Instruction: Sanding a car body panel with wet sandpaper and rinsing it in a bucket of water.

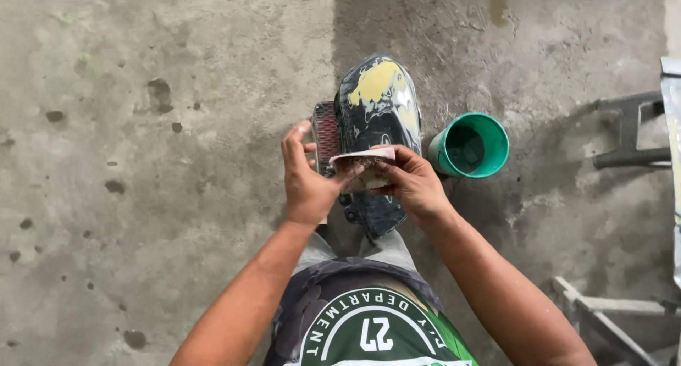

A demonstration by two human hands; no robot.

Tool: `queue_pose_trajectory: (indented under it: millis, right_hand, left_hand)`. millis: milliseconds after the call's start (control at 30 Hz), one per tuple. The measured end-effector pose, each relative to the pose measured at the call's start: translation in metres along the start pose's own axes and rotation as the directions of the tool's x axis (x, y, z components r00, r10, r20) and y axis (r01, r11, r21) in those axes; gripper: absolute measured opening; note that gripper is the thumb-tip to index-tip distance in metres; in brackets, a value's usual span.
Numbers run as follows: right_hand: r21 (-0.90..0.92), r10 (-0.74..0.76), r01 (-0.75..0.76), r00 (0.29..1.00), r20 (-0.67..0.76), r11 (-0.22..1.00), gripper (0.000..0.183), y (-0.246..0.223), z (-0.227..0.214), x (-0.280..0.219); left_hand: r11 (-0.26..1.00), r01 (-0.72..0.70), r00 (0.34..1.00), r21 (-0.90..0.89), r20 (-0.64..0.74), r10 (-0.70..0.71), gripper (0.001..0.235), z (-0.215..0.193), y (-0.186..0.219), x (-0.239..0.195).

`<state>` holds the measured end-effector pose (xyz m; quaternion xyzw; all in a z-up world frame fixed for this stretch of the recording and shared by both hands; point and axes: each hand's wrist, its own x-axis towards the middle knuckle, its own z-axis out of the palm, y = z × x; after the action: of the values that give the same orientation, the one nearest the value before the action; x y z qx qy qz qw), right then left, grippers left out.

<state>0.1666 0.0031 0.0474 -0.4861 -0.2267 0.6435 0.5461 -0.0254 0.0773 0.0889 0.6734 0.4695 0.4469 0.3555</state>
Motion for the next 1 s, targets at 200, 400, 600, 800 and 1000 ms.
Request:
queue_pose_trajectory:
  millis: [200, 400, 600, 800, 1000]
  right_hand:
    - [0.011, 0.050, -0.049, 0.991, -0.128, 0.999, 0.028, 0.006, 0.028, 0.008]
    - [0.289, 0.111, -0.050, 0.974, -0.198, 0.956, 0.037, 0.003, 0.042, -0.003]
    - [0.188, 0.047, -0.001, 0.970, -0.240, 0.982, 0.036, 0.033, 0.016, 0.013]
    - [0.267, 0.185, -0.102, 0.934, -0.307, 0.958, 0.037, -0.009, 0.013, 0.026]
    - [-0.156, -0.044, -0.010, 0.941, -0.334, 0.988, 0.015, 0.054, -0.051, 0.048]
  left_hand:
    - [0.980, -0.110, 0.881, -0.165, 0.440, 0.173, 0.035, -0.035, -0.034, 0.014]
    - [0.728, -0.683, 0.610, 0.062, 0.596, 0.522, 0.037, -0.052, -0.020, 0.024]
    - [0.798, -0.599, 0.667, 0.072, 0.597, 0.447, 0.052, -0.023, -0.030, 0.023]
    - [0.597, 0.684, 0.689, -0.420, 0.642, -0.338, 0.029, 0.030, -0.100, 0.017]
    - [0.371, 0.791, 0.612, -0.487, 0.647, -0.455, 0.022, 0.040, -0.098, 0.024]
